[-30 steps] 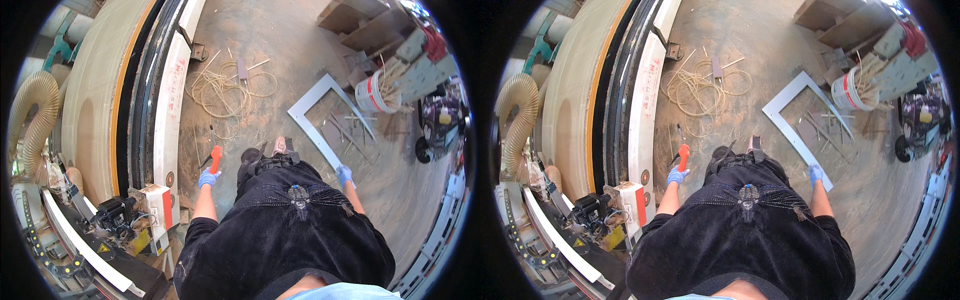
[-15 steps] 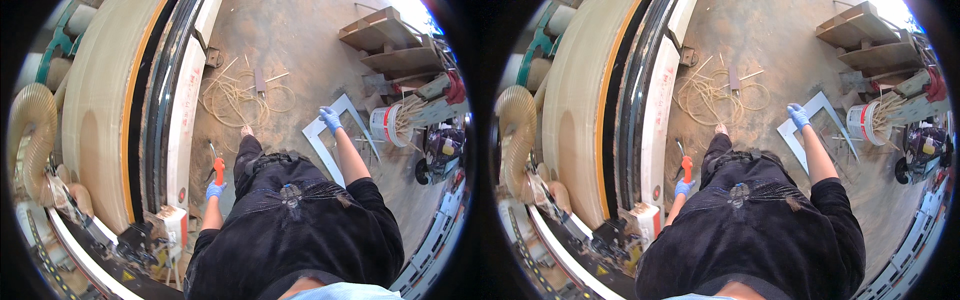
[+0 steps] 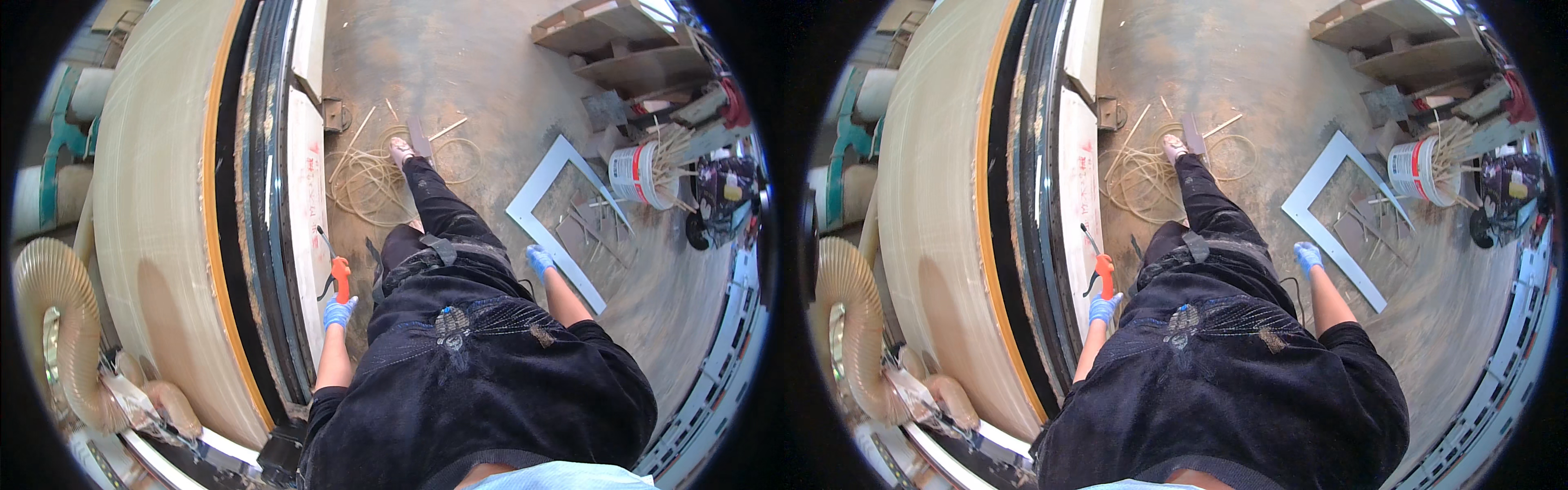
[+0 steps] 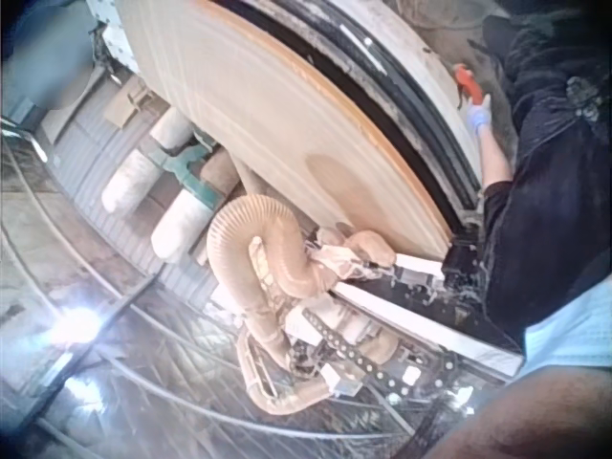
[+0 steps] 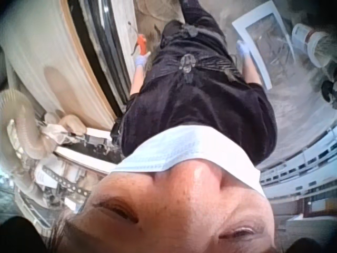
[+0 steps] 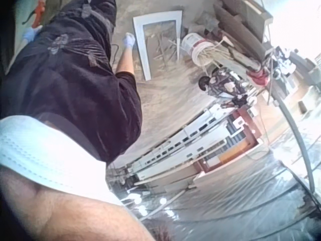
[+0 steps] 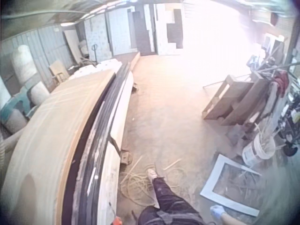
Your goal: The person picks up and stacks rectangular wood panels, moves them across the workshop floor, and places them on a workbench. They use a handheld air blower to clean dust from the panels and the workbench surface. The person then operates a computer terminal, using the keyboard and mouse to interact with the machine interface.
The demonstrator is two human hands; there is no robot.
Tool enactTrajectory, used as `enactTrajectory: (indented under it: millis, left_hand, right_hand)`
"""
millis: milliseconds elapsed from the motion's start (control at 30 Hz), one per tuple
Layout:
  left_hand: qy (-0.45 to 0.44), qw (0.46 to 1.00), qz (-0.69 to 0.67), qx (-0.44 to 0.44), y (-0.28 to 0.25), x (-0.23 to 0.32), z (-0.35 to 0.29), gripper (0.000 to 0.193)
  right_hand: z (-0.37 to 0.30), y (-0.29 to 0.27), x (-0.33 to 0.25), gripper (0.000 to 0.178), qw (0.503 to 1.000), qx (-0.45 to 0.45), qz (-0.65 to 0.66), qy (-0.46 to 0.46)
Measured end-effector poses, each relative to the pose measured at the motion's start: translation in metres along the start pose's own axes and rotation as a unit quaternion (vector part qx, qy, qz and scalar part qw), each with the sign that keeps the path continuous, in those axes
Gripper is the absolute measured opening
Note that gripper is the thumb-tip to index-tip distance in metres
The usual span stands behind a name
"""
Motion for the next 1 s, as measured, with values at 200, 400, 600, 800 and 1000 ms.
enactTrajectory:
  millis: [200,400,600,800,1000]
  left_hand:
    - [0.043,0.992,0.085,-0.083,0.004,0.008,0.038,0.050]
    - [0.085,0.981,0.119,-0.127,0.001,0.023,0.041,0.042]
    - [0.052,0.983,0.070,-0.160,-0.003,0.029,0.026,0.034]
    - [0.047,0.981,0.066,-0.174,-0.021,0.065,0.056,0.030]
    - [0.045,0.990,0.033,-0.126,-0.028,0.110,0.042,0.031]
  right_hand:
    - [-0.026,0.022,0.030,0.030,1.000,0.003,0.018,0.021]
    - [-0.053,0.012,-0.012,0.034,0.998,0.039,-0.041,-0.025]
    - [-0.055,-0.007,-0.048,0.032,0.988,0.109,-0.058,-0.096]
    - [-0.097,-0.020,0.008,0.033,0.991,0.126,0.002,-0.038]
    - [-0.070,-0.005,0.118,0.034,0.980,0.098,0.110,0.137]
Point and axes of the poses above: each hand's wrist, its own z-axis towards the middle knuckle, its own y-axis out of the palm, x = y × z, the point moved 1 cm from there along z, towards the middle knuckle, and after that the axes turned 11 degrees about x, right-handed, at the moved point
